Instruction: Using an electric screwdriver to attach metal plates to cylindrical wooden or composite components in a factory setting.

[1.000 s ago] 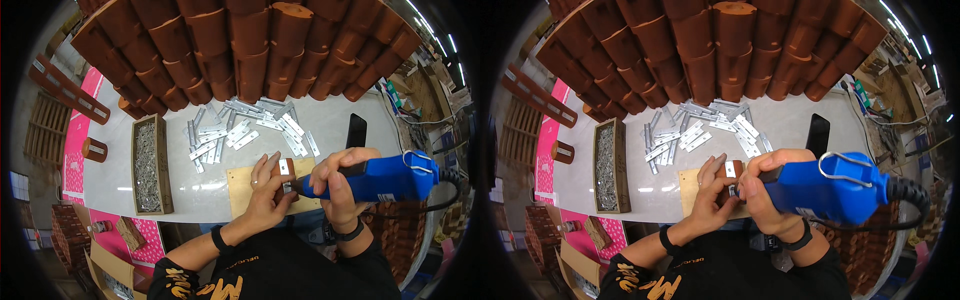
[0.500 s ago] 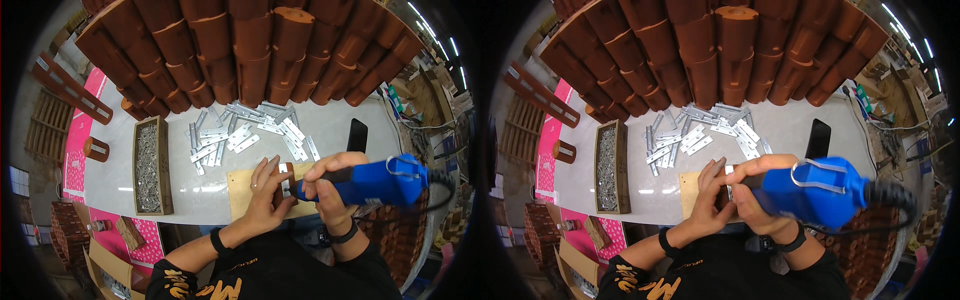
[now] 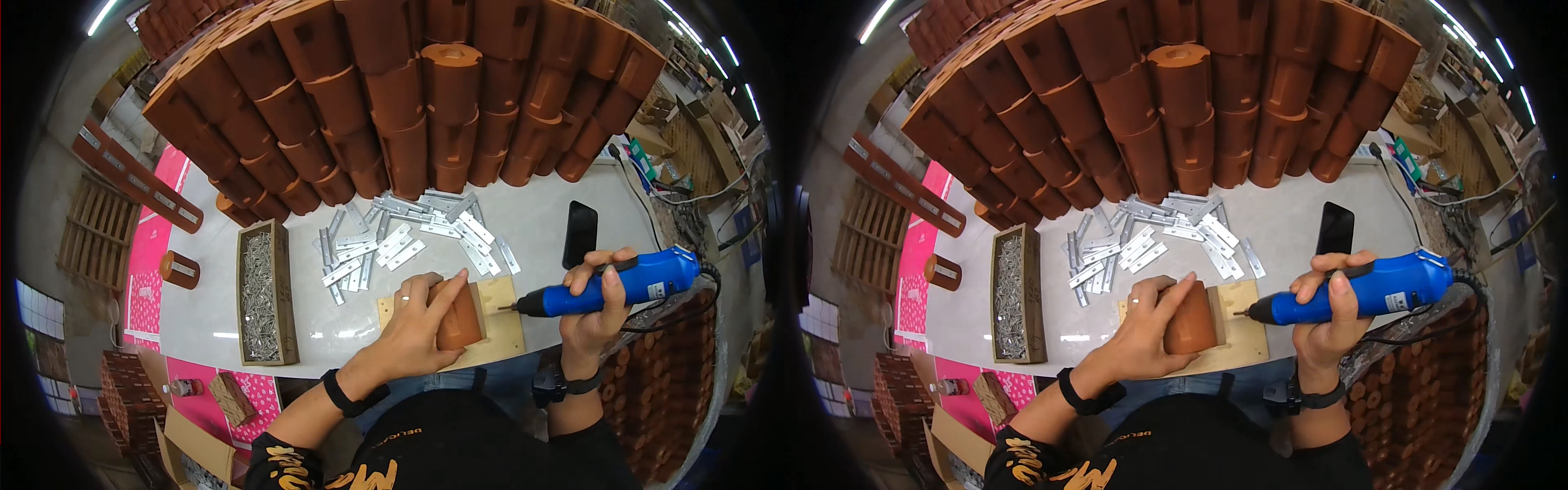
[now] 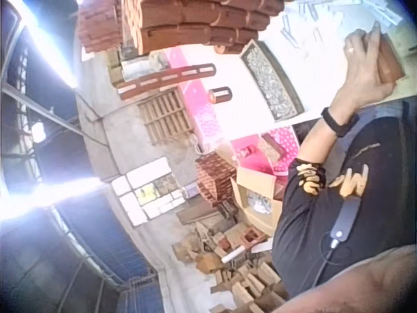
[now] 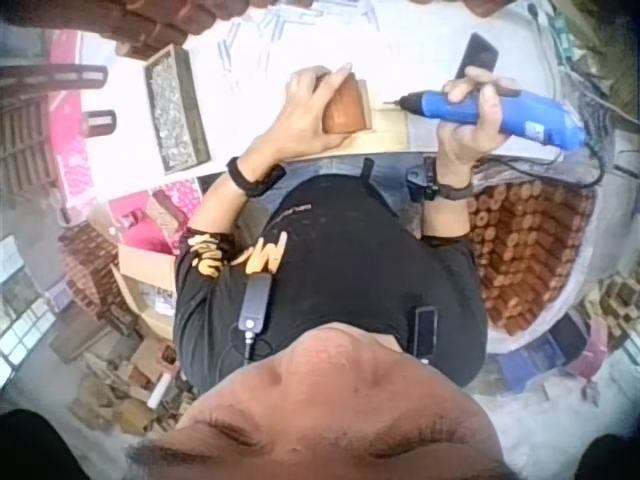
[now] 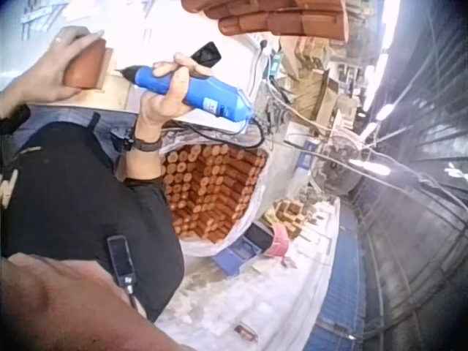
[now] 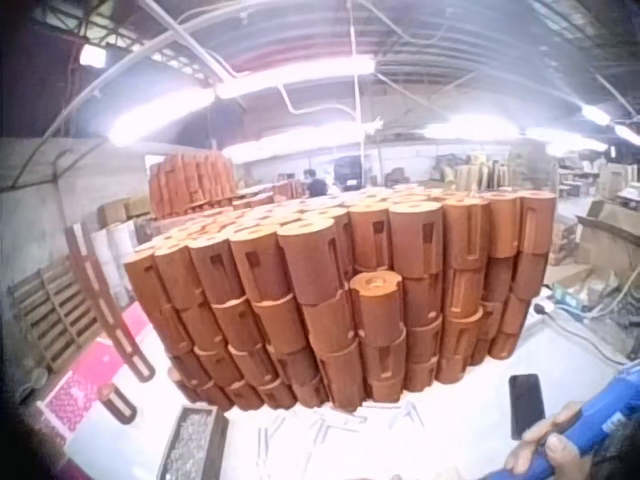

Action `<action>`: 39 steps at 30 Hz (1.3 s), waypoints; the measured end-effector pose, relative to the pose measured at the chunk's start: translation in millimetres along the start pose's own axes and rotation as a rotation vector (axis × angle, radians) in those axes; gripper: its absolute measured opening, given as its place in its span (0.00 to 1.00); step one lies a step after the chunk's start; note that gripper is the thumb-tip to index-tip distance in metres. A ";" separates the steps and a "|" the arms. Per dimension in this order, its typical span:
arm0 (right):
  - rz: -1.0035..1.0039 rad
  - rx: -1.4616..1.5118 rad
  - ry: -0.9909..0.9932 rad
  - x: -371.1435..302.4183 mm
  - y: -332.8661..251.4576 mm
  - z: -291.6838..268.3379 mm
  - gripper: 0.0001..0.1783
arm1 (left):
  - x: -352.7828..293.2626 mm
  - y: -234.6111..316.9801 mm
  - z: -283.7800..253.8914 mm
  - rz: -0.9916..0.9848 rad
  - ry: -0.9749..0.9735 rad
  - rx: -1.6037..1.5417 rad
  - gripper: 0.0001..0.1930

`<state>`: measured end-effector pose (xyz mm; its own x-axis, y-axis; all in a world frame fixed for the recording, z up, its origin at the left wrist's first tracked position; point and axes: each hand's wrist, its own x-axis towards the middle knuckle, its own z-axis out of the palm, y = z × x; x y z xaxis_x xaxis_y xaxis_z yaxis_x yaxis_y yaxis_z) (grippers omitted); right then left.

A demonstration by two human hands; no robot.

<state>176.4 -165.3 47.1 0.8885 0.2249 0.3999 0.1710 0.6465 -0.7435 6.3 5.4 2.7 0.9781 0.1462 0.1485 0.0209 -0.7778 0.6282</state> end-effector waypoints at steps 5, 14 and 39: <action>0.030 -0.094 0.013 -11.8 0.1 -9.6 0.18 | 27.5 -32.6 -7.6 0.036 0.192 -0.036 0.40; 0.212 -0.269 -0.162 -41.6 22.2 -8.8 0.10 | 42.4 -97.7 2.1 -0.241 0.083 0.412 0.14; 0.178 0.069 -0.172 -31.4 -19.5 0.6 0.16 | 70.6 -32.5 -0.2 -0.639 0.245 -0.932 0.18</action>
<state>144.9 -184.6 49.4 0.8155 0.4563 0.3560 -0.0162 0.6328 -0.7741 74.6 41.1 -7.1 0.7754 0.5447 -0.3194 0.2365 0.2185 0.9467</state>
